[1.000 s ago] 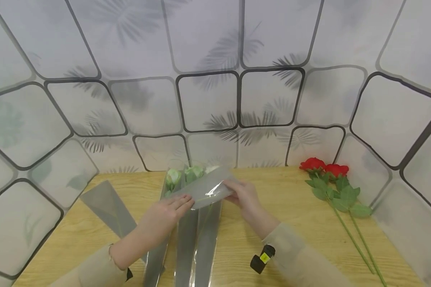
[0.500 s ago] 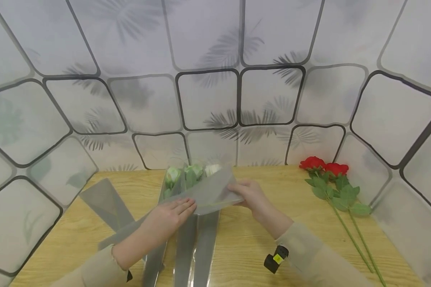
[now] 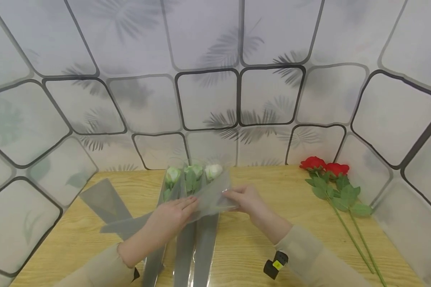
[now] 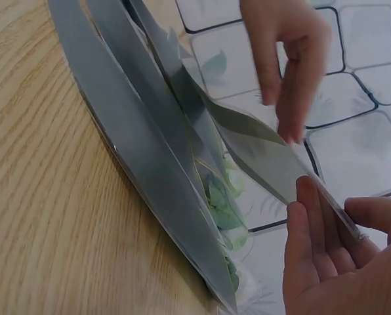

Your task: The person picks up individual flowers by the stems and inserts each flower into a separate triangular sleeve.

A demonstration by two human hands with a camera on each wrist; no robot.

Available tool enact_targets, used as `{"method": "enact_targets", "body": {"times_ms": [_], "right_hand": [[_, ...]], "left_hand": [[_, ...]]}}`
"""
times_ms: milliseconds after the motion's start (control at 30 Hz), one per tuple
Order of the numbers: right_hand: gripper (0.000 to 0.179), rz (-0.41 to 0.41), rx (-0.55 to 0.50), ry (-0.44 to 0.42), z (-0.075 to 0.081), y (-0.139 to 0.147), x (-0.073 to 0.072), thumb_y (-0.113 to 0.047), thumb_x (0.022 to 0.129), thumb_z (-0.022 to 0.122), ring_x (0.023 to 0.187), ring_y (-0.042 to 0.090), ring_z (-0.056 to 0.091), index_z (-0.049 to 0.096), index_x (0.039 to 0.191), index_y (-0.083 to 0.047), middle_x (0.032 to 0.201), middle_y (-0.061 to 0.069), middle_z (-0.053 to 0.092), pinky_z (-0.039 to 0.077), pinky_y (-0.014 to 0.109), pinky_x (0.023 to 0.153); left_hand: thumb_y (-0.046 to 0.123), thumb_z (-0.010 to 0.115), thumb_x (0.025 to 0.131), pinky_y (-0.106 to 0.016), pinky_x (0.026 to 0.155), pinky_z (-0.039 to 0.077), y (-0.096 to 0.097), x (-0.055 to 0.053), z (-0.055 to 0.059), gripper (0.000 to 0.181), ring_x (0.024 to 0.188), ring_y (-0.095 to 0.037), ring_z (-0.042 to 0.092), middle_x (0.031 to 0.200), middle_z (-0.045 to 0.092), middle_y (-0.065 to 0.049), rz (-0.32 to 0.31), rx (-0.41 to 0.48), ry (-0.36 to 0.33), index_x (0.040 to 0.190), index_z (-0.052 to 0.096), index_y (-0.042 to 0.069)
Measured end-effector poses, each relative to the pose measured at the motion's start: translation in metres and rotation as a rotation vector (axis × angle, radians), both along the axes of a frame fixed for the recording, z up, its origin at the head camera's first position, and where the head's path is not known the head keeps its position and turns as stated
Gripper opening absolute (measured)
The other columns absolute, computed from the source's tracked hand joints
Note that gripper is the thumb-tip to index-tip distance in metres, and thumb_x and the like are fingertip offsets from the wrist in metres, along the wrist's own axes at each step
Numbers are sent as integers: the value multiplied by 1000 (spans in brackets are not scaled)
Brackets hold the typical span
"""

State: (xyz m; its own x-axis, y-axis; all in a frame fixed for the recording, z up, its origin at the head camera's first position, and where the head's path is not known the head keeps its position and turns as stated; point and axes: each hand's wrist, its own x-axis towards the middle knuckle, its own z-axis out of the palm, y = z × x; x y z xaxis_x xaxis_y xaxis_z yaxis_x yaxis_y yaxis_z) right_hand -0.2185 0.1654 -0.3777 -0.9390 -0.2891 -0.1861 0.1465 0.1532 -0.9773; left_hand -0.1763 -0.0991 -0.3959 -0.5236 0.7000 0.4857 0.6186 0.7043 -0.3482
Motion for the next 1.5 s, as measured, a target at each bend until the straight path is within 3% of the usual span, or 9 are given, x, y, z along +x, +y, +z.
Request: {"method": "enact_targets", "body": {"times_ms": [200, 333, 467, 700, 1000, 1267, 1500], "right_hand": [[34, 1, 55, 54, -4, -2, 2, -14, 102, 70, 78, 4, 71, 72, 120, 15, 89, -5, 77, 62, 22, 73], [29, -18, 117, 97, -5, -4, 5, -15, 99, 75, 81, 6, 68, 76, 113, 10, 90, -7, 77, 59, 24, 73], [25, -22, 151, 117, -6, -6, 9, -17, 97, 77, 82, 11, 61, 79, 109, 5, 90, -8, 75, 54, 26, 72], [23, -14, 145, 136, -10, -12, 14, -16, 97, 76, 72, 8, 53, 80, 108, 4, 82, -12, 73, 47, 21, 63], [29, -9, 89, 83, -11, -11, 16, -18, 101, 70, 73, 4, 58, 77, 110, 9, 77, -14, 70, 52, 21, 69], [27, -19, 126, 156, -13, -12, 17, -16, 101, 71, 76, 6, 55, 78, 108, 8, 82, -12, 75, 50, 21, 69], [26, -15, 106, 214, -19, -11, 17, -11, 102, 71, 77, 4, 66, 76, 109, 13, 94, 7, 82, 59, 23, 72]], "left_hand": [[25, 87, 90, -31, 84, 67, 19, -8, 16, 45, 107, -22, 80, 126, 79, -8, -28, 204, -139, 129, 74, 6], [27, 84, 93, -34, 88, 66, 31, -13, 23, 48, 112, -24, 78, 131, 77, -11, -39, 265, -209, 133, 72, 4], [27, 82, 95, -35, 90, 66, 40, -17, 22, 47, 114, -27, 78, 132, 75, -14, -40, 296, -244, 135, 70, 3], [24, 81, 96, -33, 83, 67, 47, -21, 14, 35, 108, -26, 80, 126, 78, -13, -71, 309, -247, 124, 75, 5], [21, 75, 100, -29, 76, 67, 55, -18, 9, 29, 100, -23, 81, 118, 81, -12, -44, 280, -320, 125, 75, 5], [21, 76, 99, -27, 75, 66, 59, -21, 0, 24, 94, -19, 82, 112, 83, -7, -46, 327, -277, 119, 78, 7], [22, 78, 97, -23, 63, 62, 57, -20, -3, 15, 76, -13, 79, 101, 84, -3, -60, 338, -238, 109, 80, 12]]}}
